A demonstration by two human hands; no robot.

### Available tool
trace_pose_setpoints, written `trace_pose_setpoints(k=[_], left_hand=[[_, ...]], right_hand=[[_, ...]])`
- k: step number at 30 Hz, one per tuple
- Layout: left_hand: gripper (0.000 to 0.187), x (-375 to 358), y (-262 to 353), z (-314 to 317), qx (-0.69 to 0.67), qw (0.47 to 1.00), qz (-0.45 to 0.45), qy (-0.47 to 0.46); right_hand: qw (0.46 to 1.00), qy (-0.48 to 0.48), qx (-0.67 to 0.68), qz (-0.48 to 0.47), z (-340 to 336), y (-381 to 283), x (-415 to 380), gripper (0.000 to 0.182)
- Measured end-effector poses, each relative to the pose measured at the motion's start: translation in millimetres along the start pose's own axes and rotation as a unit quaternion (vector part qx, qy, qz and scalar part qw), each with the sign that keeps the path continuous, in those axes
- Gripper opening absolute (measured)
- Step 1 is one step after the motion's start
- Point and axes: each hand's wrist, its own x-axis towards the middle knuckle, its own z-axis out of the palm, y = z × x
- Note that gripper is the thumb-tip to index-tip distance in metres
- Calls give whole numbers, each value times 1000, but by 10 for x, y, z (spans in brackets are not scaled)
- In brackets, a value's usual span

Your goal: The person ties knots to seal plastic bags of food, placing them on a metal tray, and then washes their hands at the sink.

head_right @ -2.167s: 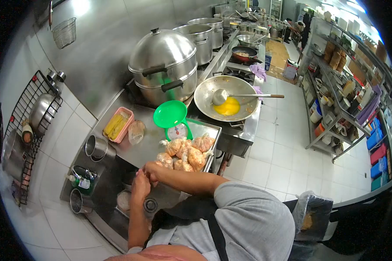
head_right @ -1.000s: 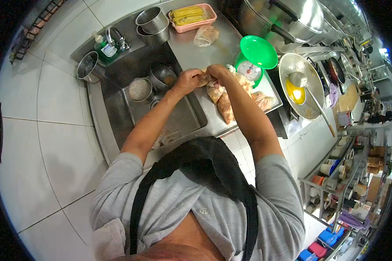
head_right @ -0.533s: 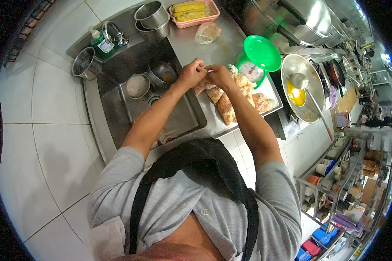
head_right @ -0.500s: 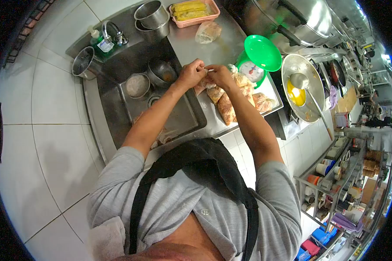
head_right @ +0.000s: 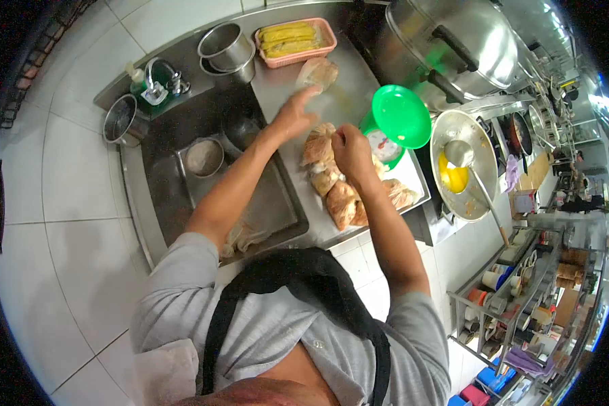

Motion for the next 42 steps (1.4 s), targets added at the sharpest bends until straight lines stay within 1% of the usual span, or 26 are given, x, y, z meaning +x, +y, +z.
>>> trace_pose_setpoints(k=[1,4,7,10,11,13,14,15,16,17,18,19,20,22,23,24,25,26,27,28,29,31,33,35,38,42], left_hand=[[49,194,-121,17,49,995,-68,58],[46,607,-762,293,83,954,-279,75],[34,1059,-726,143,39,990,-112,71],[20,1447,-183,-298,226,969,-15,-97],[17,1519,97,-475,185,978,-42,-91],[17,1438,692,-694,99,988,-86,-81],[19,1378,836,-771,147,983,-5,-112],[23,1280,975,-833,122,982,0,-145],[27,1193,1116,-895,96,979,3,-178],[32,1117,1259,-953,70,975,5,-211],[30,951,1455,-1026,-71,954,-138,-258],[22,778,1477,-1091,-177,932,-115,-295],[17,595,1641,-1157,-303,889,-170,-299],[47,276,1565,-1358,-346,871,-173,-304],[63,124,1450,-1331,-243,926,-149,-249],[68,-66,1454,-1286,-249,927,-170,-224],[73,-234,1095,-1168,-261,881,-223,-326],[76,-383,1013,-994,-285,854,-235,-366],[81,-543,886,-816,-274,847,-253,-379],[86,-696,911,-696,-272,853,-307,-323],[86,-848,659,-555,-357,810,-333,-326],[85,-915,942,-547,-422,779,-323,-332],[72,-991,1162,-490,-468,753,-324,-329],[55,-1043,1076,-443,-433,770,-318,-343],[43,-1137,924,-442,-377,813,-308,-320],[47,-1156,1044,-566,-308,864,-298,-265]], right_hand=[[1000,5,1,3,-23,21,-11,13],[1000,29,-7,4,-36,168,-104,11],[997,78,24,-3,-117,188,-102,12],[990,121,60,-36,-148,38,19,17],[994,102,42,-14,-137,-22,81,36],[978,190,5,-88,122,71,264,65],[977,198,-14,-73,221,53,345,91],[973,227,-5,-46,390,74,448,98],[975,219,4,-28,497,81,491,94],[987,93,111,63,387,-144,499,84],[992,109,43,51,674,-15,503,69],[993,93,65,40,788,37,498,60],[991,70,109,6,852,58,404,51],[974,27,220,-52,904,50,153,36],[946,12,315,-74,779,-67,2,32],[908,17,413,-64,524,-324,-198,29],[861,9,507,-35,580,-337,-274,31],[806,-3,592,-8,600,-328,-296,33],[831,9,556,-11,497,-366,-308,33],[854,21,520,-12,356,-471,-379,34],[873,33,486,-12,263,-555,-447,34],[918,15,394,31,168,-577,-512,34],[906,15,410,110,121,-640,-536,33],[823,32,525,216,134,-744,-507,30],[847,58,510,139,255,-761,-440,30],[790,32,588,171,335,-911,-305,35]])
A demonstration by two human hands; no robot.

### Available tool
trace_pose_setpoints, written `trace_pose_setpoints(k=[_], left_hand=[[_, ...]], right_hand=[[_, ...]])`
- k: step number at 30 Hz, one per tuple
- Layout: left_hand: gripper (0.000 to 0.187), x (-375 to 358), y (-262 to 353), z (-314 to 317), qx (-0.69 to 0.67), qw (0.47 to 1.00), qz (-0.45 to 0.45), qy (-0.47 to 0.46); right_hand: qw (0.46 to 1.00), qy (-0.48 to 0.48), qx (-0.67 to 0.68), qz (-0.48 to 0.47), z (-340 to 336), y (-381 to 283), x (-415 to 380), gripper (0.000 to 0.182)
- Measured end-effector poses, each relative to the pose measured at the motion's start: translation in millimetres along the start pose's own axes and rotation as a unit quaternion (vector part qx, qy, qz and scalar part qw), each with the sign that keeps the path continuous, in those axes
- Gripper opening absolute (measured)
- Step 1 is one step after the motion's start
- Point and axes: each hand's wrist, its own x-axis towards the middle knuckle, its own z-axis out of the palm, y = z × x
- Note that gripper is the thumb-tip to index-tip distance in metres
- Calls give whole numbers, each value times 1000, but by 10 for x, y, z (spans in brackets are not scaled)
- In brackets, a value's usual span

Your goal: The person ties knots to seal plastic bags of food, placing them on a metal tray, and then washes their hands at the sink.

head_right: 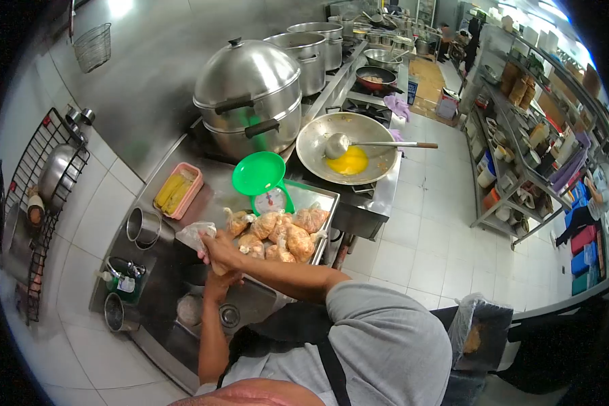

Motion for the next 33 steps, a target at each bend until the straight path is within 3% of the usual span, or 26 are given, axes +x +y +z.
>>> trace_pose_setpoints(k=[3,5,8,9,10,11,12,13,14,16,18,19,21,22,23,24,25,26,27,28,29,30,31,32,33], left_hand=[[40,-43,-65,-55,81,993,48,75],[39,-160,-107,-125,114,985,35,124],[41,-434,-183,-293,163,967,13,197],[42,-502,-181,-297,179,958,1,223],[45,-522,-191,-235,-45,992,-35,116],[48,-520,-212,-112,-266,962,-67,4],[51,-499,-181,16,-468,872,-89,-110],[59,-495,-113,139,-500,859,-31,-109],[60,-468,-162,97,-535,842,-25,-63],[61,-343,-509,-171,-599,800,-16,27],[42,-176,-825,-551,-701,704,4,-113],[35,-105,-931,-690,-673,716,17,-185],[25,-58,-894,-807,-572,804,-22,-162],[23,-56,-884,-846,-491,866,-72,-64],[21,-66,-876,-879,-402,907,-118,38],[19,-83,-871,-944,-304,929,-163,139],[18,-60,-872,-1034,-43,962,-220,153],[19,-56,-929,-1040,120,965,-181,150],[20,-127,-564,-763,281,939,-138,142],[21,-193,-257,-533,435,886,-91,130],[24,-233,-113,-431,446,876,-123,134],[26,-292,10,-356,490,859,-68,130],[27,-361,81,-259,487,861,-71,127],[27,-402,105,-184,484,863,-74,123],[26,-405,-50,-166,479,865,-22,147]], right_hand=[[999,-26,30,-17,78,-74,-16,30],[999,-39,21,-7,35,-20,76,24],[990,-132,52,10,22,-17,72,20],[986,-166,-7,-25,38,32,31,21],[976,-200,-64,-57,60,87,-21,25],[960,-236,-121,-90,88,141,-80,32],[938,-271,-176,-126,118,174,-120,40],[928,-309,-202,-44,187,60,-248,57],[908,-332,-245,66,164,-99,-439,56],[875,-350,-310,-129,34,295,-421,59],[856,-349,-318,-208,-19,417,-519,59],[845,-347,-321,-249,-52,444,-537,59],[926,-360,-100,-56,-99,341,-636,48],[933,-356,18,45,-103,317,-677,43],[942,-329,59,2,-177,603,-532,32],[946,-299,-61,108,-165,620,-436,33],[925,-261,-178,211,-159,586,-328,34],[880,-218,-291,307,-122,595,-238,36],[897,-134,-161,390,-82,890,-173,38],[898,-119,-72,417,-9,963,-156,36],[891,-103,14,442,53,1000,-132,35],[877,-85,97,463,94,1030,-95,34],[880,-61,199,427,88,1108,-30,31],[881,-14,202,427,55,1175,49,27],[880,34,206,427,8,1269,137,25]])
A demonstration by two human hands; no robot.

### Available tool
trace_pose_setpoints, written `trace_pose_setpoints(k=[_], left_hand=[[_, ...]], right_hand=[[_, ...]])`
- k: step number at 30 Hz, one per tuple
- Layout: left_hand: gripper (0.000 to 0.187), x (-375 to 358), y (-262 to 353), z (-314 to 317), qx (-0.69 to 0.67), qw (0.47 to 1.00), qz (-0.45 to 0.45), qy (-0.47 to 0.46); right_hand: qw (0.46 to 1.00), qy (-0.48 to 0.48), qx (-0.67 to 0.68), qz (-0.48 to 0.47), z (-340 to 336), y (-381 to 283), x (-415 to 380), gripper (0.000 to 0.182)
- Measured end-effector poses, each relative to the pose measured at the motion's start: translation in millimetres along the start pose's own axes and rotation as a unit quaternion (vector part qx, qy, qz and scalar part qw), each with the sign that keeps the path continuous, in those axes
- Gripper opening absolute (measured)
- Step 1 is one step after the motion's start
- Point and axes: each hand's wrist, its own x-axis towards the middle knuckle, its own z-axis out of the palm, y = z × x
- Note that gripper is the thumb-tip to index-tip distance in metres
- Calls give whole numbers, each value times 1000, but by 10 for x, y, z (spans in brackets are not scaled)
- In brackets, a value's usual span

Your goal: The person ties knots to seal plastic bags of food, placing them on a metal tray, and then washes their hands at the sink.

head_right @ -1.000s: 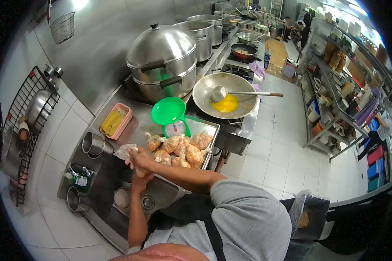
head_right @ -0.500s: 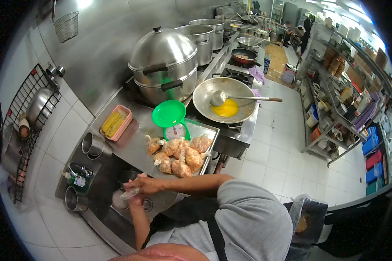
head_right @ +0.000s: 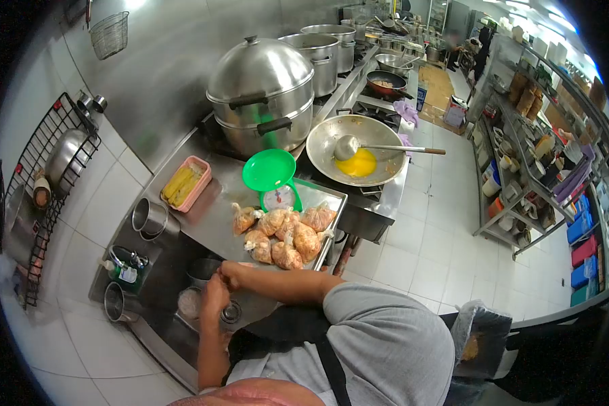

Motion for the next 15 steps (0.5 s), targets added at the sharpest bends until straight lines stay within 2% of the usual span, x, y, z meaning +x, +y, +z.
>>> trace_pose_setpoints(k=[1,2,3,4,5,6,7,8,9,11,12,13,14,15], left_hand=[[25,-15,-140,211,-12,998,34,45],[24,-35,-175,259,-96,994,23,38],[23,-55,-208,305,-178,983,11,34],[23,-130,-195,231,-324,944,-48,-24],[23,-150,-198,174,-461,878,-103,-78],[23,-140,-239,169,-545,831,-83,-75],[24,-135,-292,176,-624,775,-63,-72],[25,-116,-354,170,-696,713,-42,-69],[22,-47,-423,125,-708,700,-44,-87],[16,210,-586,-57,-728,673,-46,-120],[17,355,-678,-157,-704,696,-34,-138],[18,518,-739,-251,-678,718,-21,-156],[18,684,-772,-317,-587,799,75,-103],[16,789,-658,-475,-617,771,43,-149]], right_hand=[[999,39,24,-11,-46,-35,137,27],[993,70,90,-24,-93,-52,312,26],[995,58,50,-60,-87,-60,240,26],[994,44,10,-95,-39,-98,103,26],[990,29,-33,-131,31,-180,-33,26],[984,-21,-87,-151,63,-249,-96,26],[957,-18,-193,-215,167,-310,-274,26],[915,-16,-296,-275,332,-366,-525,26],[857,-14,-395,-331,411,-428,-678,26],[714,-57,-508,-479,398,-521,-738,26],[626,-78,-553,-544,398,-572,-772,27],[585,-83,-596,-543,413,-672,-858,25],[542,-88,-638,-540,435,-789,-978,23],[497,-91,-676,-536,438,-876,-1072,22]])
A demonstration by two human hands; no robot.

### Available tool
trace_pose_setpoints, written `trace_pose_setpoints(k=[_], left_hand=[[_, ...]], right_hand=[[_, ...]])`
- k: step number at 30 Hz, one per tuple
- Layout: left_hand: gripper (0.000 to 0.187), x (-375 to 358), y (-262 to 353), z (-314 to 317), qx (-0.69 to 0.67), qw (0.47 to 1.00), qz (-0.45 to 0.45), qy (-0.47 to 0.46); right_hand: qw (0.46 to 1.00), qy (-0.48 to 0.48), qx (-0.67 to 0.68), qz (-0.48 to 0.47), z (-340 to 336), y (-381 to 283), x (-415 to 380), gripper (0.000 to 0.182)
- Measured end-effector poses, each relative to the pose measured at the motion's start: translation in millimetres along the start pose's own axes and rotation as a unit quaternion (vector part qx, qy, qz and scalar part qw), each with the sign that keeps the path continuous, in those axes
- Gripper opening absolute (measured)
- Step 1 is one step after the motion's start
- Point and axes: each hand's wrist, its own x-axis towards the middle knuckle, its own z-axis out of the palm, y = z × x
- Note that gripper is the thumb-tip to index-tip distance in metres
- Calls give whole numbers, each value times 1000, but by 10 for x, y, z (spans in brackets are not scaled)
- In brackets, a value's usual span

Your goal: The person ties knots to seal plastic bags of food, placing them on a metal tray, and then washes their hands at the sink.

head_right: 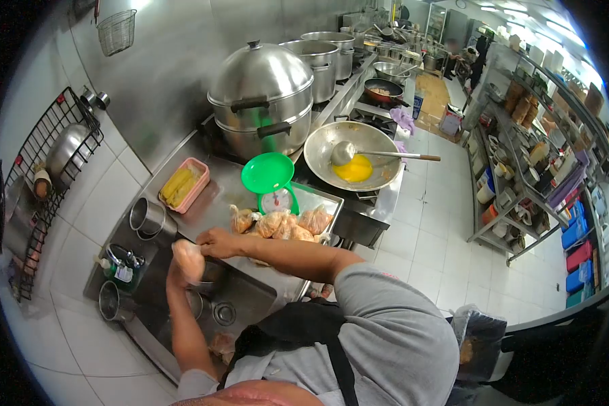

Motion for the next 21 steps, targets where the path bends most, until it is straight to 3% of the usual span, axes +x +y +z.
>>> trace_pose_setpoints(k=[1,2,4,5,7,8,9,10,11,13,14,16,17,18,21], left_hand=[[16,99,195,52,-46,998,-49,-14],[14,203,322,215,193,981,-28,8],[16,409,382,335,321,941,-105,9],[15,485,274,450,358,927,-104,45],[15,521,95,780,392,907,-87,124],[13,590,-140,705,306,936,-58,162],[12,598,-307,661,239,956,-41,167],[13,579,-431,644,170,970,-25,171],[15,545,-516,669,171,970,0,175],[20,467,-694,762,169,967,49,186],[18,440,-776,759,257,938,142,186],[17,393,-810,839,418,832,321,173],[16,361,-818,865,438,817,340,161],[15,318,-799,865,436,831,309,156],[12,265,-796,822,427,856,249,151]], right_hand=[[999,-4,-30,-21,-71,22,-23,23],[997,-22,-79,16,-97,37,-48,23],[979,-57,-170,92,-47,81,-106,24],[974,-58,-175,128,120,415,-106,28],[946,-27,-195,257,131,463,-103,28],[925,-12,-202,321,139,484,-113,27],[909,-63,23,411,167,742,-132,25],[837,-110,247,475,225,1192,-162,23],[713,-149,457,510,264,1433,-169,21],[663,-112,484,560,188,1267,-203,16],[637,-94,495,584,159,1167,-217,14],[651,-90,451,604,209,1287,-201,13],[653,-105,426,618,222,1353,-156,13],[654,-121,402,630,265,1415,-110,12],[731,-148,209,633,446,1555,-24,19]])
